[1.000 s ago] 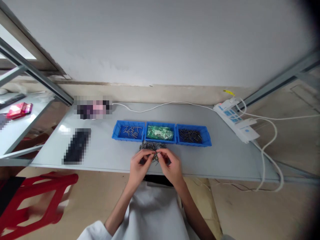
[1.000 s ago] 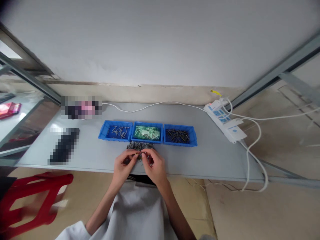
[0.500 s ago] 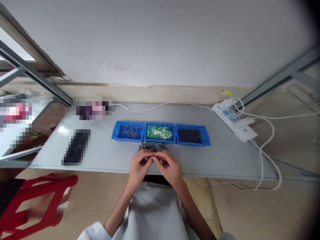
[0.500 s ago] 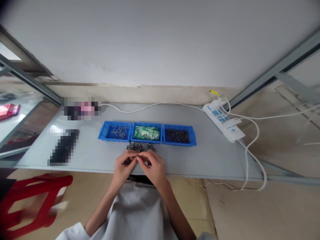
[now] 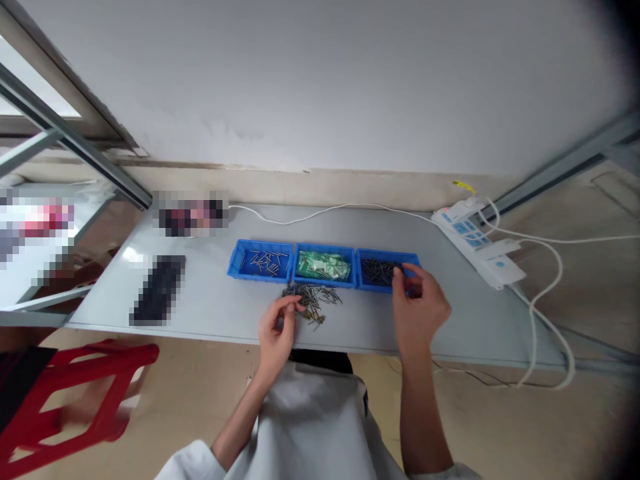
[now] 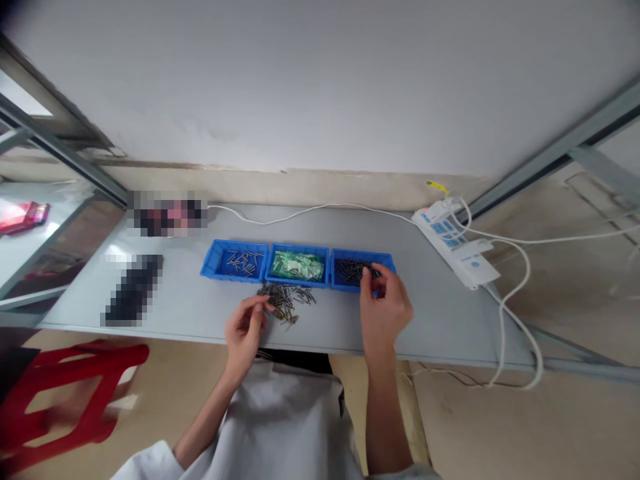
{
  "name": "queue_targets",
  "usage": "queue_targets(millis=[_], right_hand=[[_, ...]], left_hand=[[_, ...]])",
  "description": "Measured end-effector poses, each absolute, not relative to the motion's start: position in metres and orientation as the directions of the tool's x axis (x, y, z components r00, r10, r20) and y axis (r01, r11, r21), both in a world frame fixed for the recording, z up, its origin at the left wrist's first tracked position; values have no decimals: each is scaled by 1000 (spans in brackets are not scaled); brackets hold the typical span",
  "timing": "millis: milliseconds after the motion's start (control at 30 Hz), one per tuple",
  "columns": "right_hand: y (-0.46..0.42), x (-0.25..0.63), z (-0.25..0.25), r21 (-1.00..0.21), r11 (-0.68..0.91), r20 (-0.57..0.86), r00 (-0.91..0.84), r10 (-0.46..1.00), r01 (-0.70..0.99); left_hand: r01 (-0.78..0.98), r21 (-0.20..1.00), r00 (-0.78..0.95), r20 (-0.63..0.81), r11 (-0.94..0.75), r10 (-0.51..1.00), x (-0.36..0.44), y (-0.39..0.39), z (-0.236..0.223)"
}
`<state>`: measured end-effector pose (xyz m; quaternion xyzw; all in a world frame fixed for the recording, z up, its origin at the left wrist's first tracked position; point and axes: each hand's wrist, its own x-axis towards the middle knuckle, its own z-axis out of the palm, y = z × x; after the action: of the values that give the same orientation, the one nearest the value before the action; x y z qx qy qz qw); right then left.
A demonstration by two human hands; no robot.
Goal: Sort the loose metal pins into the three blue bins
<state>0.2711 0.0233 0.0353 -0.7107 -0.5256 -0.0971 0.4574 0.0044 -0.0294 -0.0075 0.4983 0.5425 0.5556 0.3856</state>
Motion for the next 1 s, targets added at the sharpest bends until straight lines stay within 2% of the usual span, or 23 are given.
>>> queue_targets(millis=[67, 133, 233, 300, 533, 1000], right_hand=[[12, 262, 27, -548, 61, 620, 356, 699, 834], [-3, 245, 17, -560, 203, 579, 203, 790, 803], [-21, 221, 4, -598, 370, 407, -128, 904, 711], [-27, 212, 0, -627, 371, 320, -207, 924, 685], [-24, 215, 2, -668, 352, 231, -266, 936, 656], [-25, 214, 4, -638, 401, 254, -312, 916, 658]], left_hand=[[106, 988, -201, 132, -113, 971, 5, -29, -7], [100, 989, -206, 129, -110, 970, 5, -29, -6], [102, 989, -213, 125, -105, 969, 5, -28, -4], [107, 989, -210, 119, -99, 970, 6, -28, -3], [180, 978, -170, 139, -107, 976, 5, -27, -2], [194, 975, -138, 133, -105, 982, 5, -25, -2]])
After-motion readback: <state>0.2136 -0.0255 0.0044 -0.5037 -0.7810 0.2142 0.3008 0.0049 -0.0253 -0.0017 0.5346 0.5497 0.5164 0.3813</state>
